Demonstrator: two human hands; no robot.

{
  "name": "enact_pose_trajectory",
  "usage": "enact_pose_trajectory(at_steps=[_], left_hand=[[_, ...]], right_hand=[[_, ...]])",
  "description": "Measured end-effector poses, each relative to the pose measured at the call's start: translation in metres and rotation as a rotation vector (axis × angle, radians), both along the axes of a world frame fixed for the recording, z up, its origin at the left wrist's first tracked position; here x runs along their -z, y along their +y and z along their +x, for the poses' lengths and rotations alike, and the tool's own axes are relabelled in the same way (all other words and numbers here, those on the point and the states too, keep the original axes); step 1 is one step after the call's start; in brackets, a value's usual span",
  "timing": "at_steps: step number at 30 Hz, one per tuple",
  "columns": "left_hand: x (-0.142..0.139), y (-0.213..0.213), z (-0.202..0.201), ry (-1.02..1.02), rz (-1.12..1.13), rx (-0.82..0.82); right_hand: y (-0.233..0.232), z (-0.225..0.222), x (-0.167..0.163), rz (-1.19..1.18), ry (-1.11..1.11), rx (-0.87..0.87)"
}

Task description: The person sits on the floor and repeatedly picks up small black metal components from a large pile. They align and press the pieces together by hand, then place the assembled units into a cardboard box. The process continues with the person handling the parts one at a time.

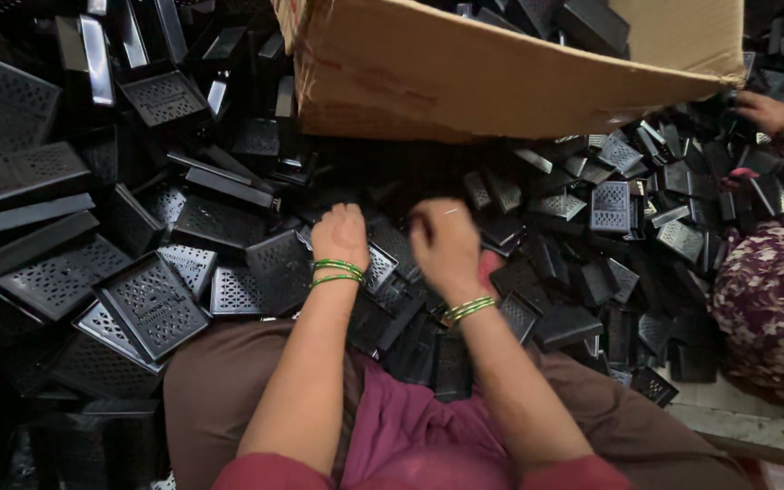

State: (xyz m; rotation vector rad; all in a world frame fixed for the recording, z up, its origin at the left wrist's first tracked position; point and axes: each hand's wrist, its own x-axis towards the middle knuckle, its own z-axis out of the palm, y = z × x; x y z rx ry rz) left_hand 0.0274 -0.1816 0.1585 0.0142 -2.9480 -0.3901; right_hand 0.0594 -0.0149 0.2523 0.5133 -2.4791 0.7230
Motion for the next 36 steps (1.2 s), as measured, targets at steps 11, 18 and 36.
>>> enact_pose_trajectory(at_steps=[11, 18, 36], left_hand=[[-0.087, -0.093, 0.078, -0.027, -0.207, -0.402], [-0.023, -0.089, 0.05, -0.28, -0.044, -0.383], [-0.046, -0.054, 0.028, -0.243, 0.418, -0.187]], right_hand=[[0.004, 0.009, 0.1, 0.397, -0.508, -0.011], [0.002, 0.014, 0.104, 0.416, -0.437, 0.106], [0.018, 0.005, 0.035, -0.189, -0.335, 0.19]])
